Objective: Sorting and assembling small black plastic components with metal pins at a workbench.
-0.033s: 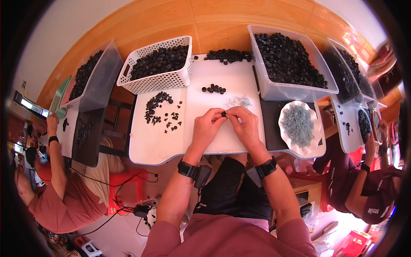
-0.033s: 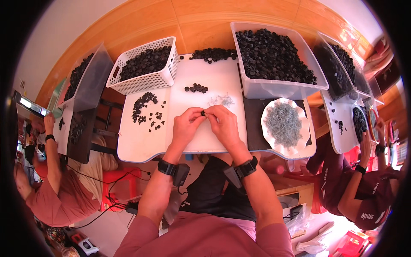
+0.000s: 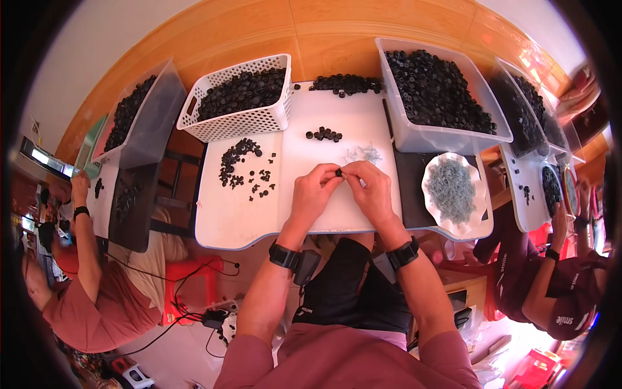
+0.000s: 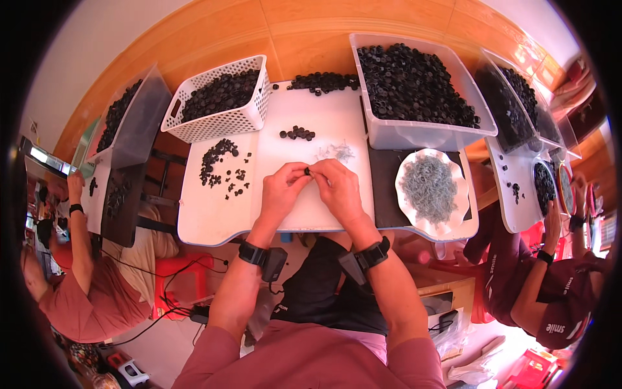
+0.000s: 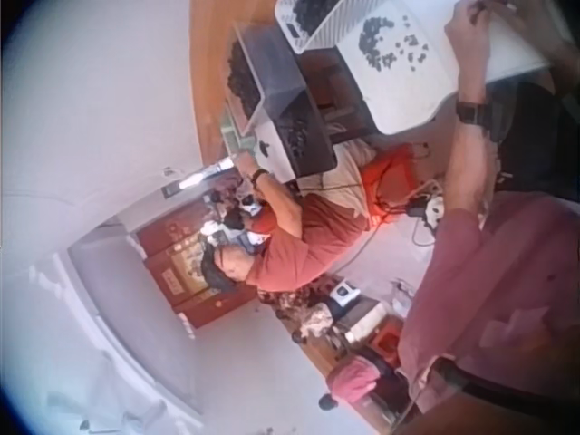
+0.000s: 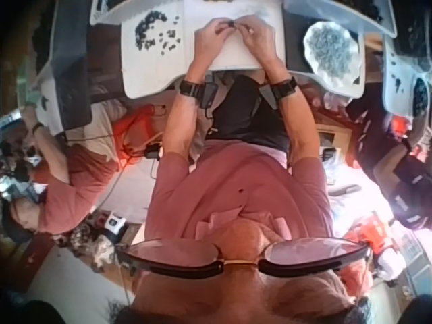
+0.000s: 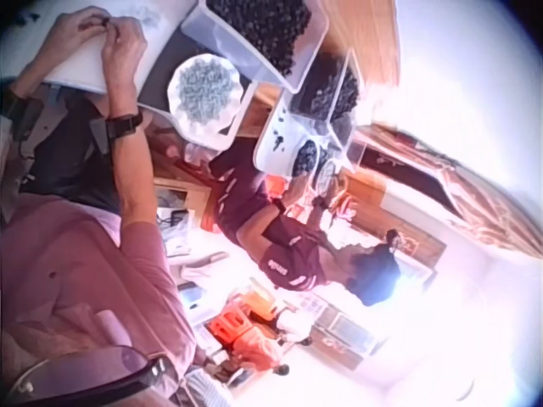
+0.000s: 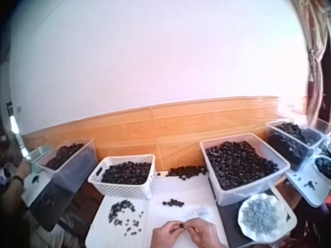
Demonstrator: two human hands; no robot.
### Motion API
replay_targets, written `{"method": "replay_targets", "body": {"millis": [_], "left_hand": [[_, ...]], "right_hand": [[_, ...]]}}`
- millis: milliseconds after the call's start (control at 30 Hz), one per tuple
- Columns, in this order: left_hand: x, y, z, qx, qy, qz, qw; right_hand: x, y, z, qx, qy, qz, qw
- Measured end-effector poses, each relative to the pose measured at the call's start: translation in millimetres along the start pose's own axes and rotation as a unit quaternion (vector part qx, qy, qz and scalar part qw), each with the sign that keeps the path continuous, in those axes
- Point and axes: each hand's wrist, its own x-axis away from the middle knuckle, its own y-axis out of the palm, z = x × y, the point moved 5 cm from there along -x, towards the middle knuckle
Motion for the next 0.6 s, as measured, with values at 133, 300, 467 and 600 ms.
{"method": "replay_targets", "body": {"millis": [133,300,467,600], "left_hand": [[-1.5,-1.6,-0.8,-0.002,-0.003,-0.002,1.000],[-6.1,-4.9,-2.4,-0.007,-0.032,-0.018,0.999],[-6.7,-5.3,-17.1,0.122,-0.088,-0.077,0.986],[-11.1,-5.0,-18.3,0.183,-0.113,-0.094,0.972]], "right_hand": [[0.9,2.9,-3.7,0.019,-0.038,0.002,0.999],[2.2,5.5,-12.5,0.074,-0.114,-0.003,0.991],[4.0,9.1,-15.5,0.100,-0.101,-0.025,0.990],[5.5,7.2,-15.3,0.082,-0.092,-0.008,0.992]]}}
